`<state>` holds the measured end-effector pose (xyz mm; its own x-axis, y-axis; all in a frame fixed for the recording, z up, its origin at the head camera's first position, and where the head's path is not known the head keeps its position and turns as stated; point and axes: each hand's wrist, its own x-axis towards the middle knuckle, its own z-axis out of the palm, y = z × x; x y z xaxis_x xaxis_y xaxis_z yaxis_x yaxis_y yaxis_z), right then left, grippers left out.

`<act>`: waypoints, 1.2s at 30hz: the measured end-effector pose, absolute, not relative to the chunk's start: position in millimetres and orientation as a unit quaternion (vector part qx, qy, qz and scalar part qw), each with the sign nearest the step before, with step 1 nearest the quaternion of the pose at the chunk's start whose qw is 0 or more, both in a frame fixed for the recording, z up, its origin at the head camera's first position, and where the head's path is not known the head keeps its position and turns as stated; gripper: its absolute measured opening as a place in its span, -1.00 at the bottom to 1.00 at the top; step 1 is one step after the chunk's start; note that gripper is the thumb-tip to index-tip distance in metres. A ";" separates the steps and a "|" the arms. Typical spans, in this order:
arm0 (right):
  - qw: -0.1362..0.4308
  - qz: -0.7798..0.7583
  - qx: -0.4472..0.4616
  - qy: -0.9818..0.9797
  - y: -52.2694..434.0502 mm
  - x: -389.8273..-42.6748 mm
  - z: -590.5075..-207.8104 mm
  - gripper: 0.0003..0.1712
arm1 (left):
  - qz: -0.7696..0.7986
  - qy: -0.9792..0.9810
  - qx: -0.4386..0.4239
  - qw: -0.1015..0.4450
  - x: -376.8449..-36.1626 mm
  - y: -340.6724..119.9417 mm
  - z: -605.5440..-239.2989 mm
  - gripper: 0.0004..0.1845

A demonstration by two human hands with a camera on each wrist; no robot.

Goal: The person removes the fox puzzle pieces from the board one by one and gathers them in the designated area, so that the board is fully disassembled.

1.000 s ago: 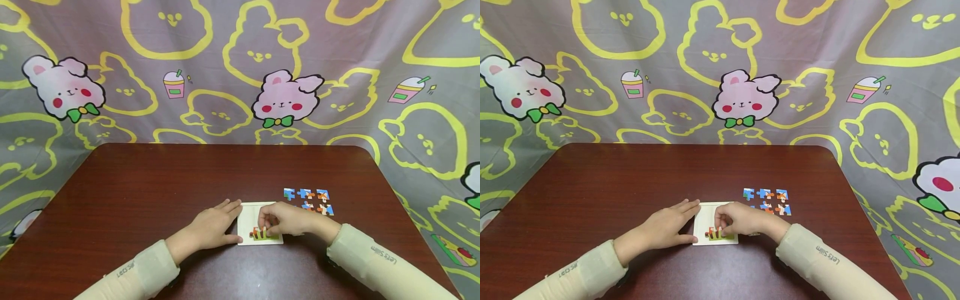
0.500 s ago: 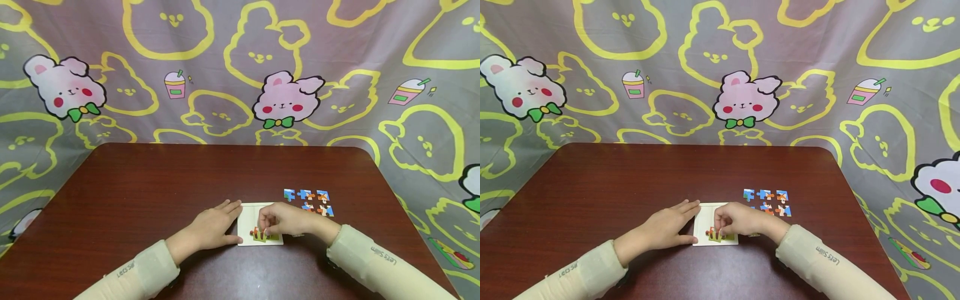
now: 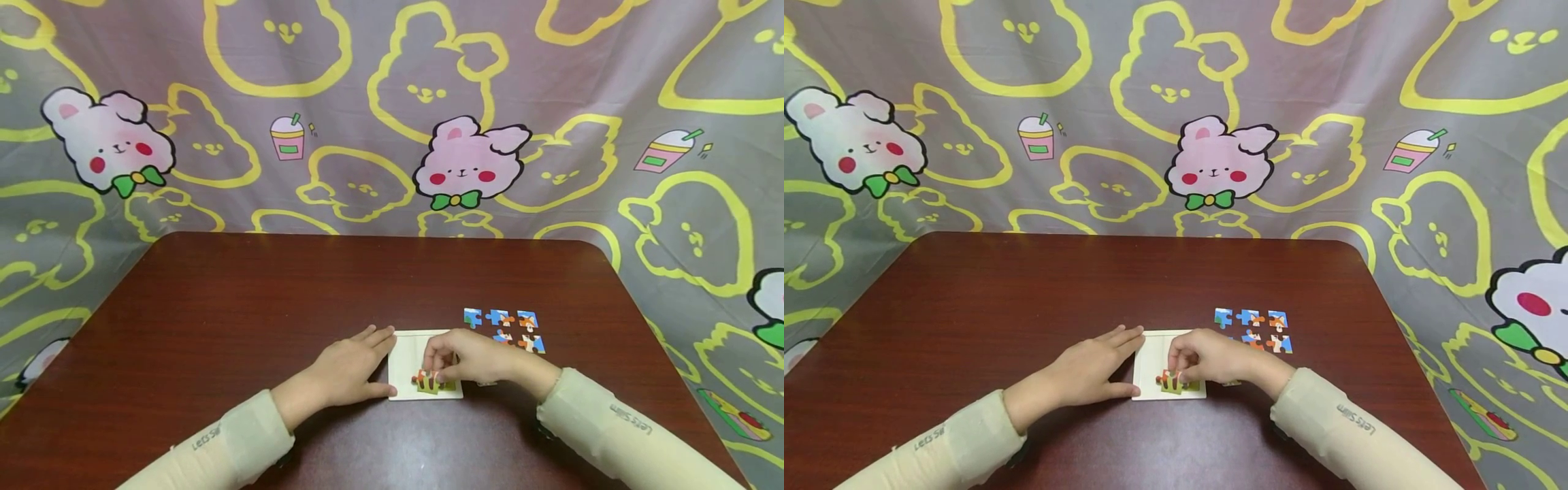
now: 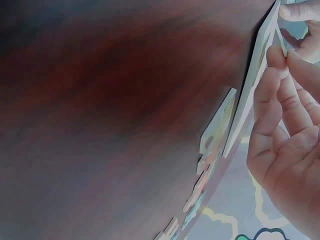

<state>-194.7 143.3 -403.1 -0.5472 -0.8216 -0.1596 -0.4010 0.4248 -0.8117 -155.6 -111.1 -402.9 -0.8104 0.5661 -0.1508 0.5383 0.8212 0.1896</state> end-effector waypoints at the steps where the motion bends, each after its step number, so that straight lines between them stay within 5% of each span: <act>1: 0.279 -0.373 -0.384 0.797 144.4 -195.2 -403.5 -0.87 | 0.069 0.949 0.292 0.100 -155.7 -111.0 -403.1 -0.09; 36: 0.219 -0.383 -0.342 0.830 212.0 -201.5 -396.5 -0.84 | 0.072 0.948 0.293 0.100 -154.0 -110.7 -399.8 -0.09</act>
<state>-201.5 212.0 -396.5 -0.6706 -0.7348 -0.1017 -0.3996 0.4734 -0.7850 -154.0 -110.7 -399.8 -0.8087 0.5693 -0.1478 0.5406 0.8185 0.1946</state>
